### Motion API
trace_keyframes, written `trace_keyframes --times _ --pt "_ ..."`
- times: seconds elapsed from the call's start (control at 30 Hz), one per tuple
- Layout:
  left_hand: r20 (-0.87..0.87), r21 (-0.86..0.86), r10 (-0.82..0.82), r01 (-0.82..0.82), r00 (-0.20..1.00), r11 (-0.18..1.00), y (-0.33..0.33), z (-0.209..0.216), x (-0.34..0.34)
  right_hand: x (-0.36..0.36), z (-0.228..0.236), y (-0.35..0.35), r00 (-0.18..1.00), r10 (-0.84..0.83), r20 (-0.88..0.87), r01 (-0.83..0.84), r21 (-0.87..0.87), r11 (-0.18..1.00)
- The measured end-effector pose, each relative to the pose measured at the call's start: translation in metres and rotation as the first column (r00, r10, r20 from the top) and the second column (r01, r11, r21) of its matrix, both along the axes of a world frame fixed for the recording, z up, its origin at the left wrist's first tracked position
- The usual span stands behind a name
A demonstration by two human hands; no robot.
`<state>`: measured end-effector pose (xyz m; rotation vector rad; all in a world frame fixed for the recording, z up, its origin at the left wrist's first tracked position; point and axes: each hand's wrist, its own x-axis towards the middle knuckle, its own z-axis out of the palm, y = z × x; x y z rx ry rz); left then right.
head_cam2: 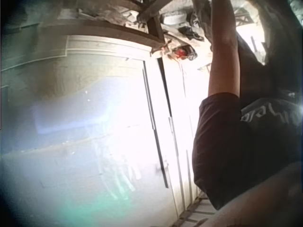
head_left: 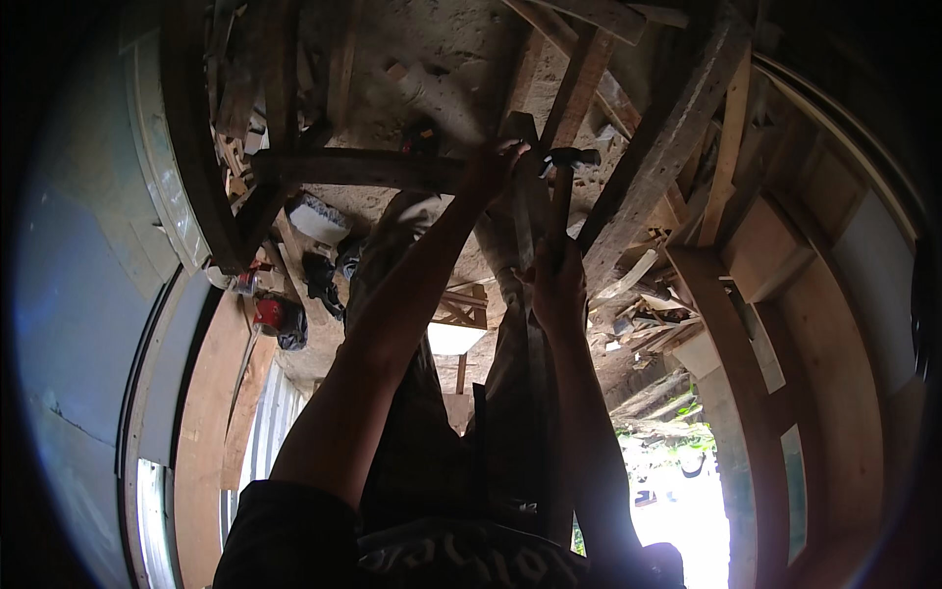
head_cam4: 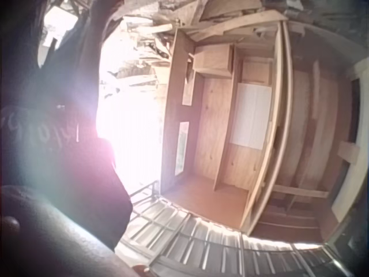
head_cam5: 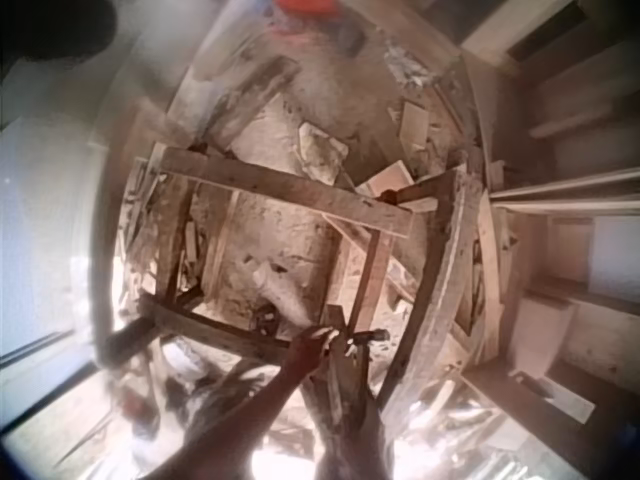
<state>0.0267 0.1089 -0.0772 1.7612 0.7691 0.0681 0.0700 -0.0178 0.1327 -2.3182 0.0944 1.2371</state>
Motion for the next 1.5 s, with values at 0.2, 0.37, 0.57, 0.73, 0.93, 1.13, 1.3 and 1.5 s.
trace_keyframes --times 0.2,0.37,0.57,0.73,0.93,1.13,1.3,1.5 --pt "-0.203 -0.309 0.018 -0.082 0.979 0.948 0.012 0.023 0.011 0.011 0.02 0.019 0.968 -0.198 -0.154 0.209 0.057 0.976" --pt "-0.142 -0.296 0.03 -0.071 0.989 0.953 0.013 0.013 0.006 0.034 0.06 0.024 0.98 -0.146 -0.138 0.151 0.027 0.988" --pt "-0.066 -0.29 0.125 -0.139 0.99 0.947 0.004 -0.002 0.004 0.042 0.109 -0.015 0.97 0.233 0.069 -0.208 -0.257 0.944" --pt "-0.154 -0.244 0.072 -0.109 0.985 0.964 0.014 0.026 0.011 0.019 0.131 -0.064 0.974 0.184 0.13 -0.118 -0.403 0.908" --pt "-0.19 -0.327 0.079 -0.139 0.979 0.935 0.014 0.033 0.013 0.003 0.157 -0.054 0.979 0.203 0.006 -0.193 -0.277 0.941" --pt "-0.249 -0.273 0.017 -0.088 0.968 0.958 0.014 0.048 0.016 -0.006 0.168 -0.037 0.976 0.166 -0.138 -0.212 -0.455 0.865" --pt "-0.189 -0.235 0.058 -0.102 0.98 0.967 0.007 0.045 0.013 0.004 0.178 -0.032 0.966 0.095 -0.239 -0.191 -0.42 0.887" --pt "-0.223 -0.214 0.047 -0.096 0.974 0.972 0.004 0.055 0.014 0.012 0.19 -0.014 0.965 0.067 -0.254 -0.173 -0.426 0.888"
